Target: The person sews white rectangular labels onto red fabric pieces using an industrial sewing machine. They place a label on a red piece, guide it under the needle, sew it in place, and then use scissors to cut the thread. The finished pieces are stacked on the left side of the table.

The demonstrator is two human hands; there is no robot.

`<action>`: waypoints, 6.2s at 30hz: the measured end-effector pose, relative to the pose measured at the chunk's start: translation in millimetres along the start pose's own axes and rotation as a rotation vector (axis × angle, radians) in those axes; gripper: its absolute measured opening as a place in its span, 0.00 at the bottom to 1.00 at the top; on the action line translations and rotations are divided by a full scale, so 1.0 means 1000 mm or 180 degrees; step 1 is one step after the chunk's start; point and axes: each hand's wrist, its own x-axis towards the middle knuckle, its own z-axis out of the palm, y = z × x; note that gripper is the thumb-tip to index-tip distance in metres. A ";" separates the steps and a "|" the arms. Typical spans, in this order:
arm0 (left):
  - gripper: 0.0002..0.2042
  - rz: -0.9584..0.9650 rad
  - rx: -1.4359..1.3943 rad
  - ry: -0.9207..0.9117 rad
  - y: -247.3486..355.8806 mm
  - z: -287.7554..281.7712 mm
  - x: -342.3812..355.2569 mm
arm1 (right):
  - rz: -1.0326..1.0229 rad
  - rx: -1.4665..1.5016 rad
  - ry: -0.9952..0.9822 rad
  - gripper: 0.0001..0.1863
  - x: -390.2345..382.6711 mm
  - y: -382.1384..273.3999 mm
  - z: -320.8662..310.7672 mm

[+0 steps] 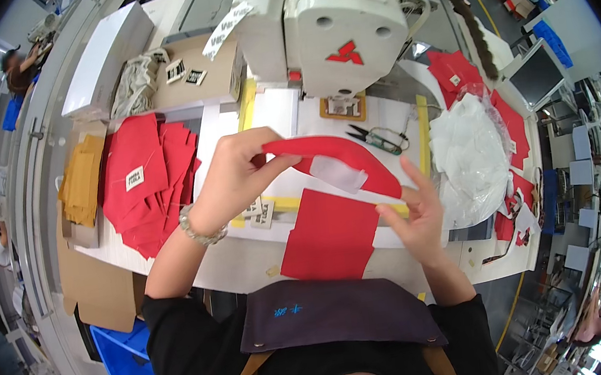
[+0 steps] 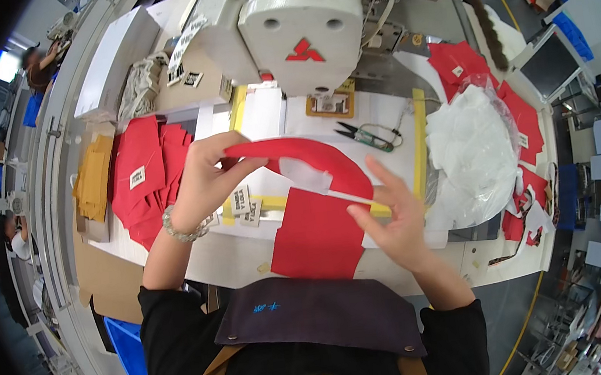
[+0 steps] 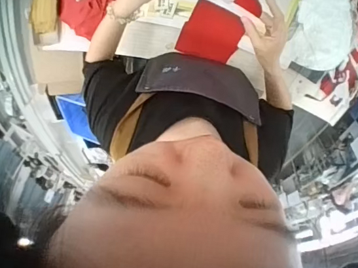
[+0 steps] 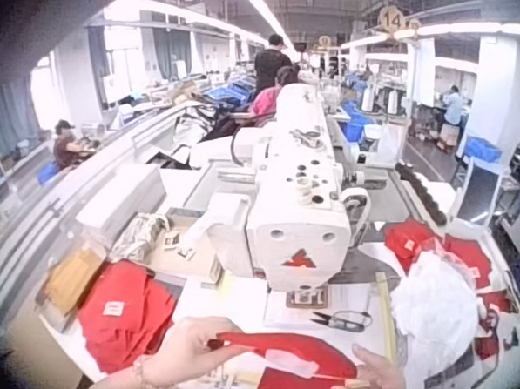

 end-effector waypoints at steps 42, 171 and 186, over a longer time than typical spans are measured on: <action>0.18 -0.0413 0.2483 0.2006 -0.136 -0.087 -0.091 | -0.0448 -0.2501 0.0437 0.16 -0.036 0.061 -0.015; 0.06 0.1029 0.0602 0.0156 -0.057 0.077 0.040 | 0.1634 -0.0718 -0.0400 0.09 0.024 0.047 -0.028; 0.11 0.2284 0.1296 -0.0184 -0.086 0.078 0.079 | -0.0476 -0.3184 0.0356 0.13 0.044 0.103 -0.052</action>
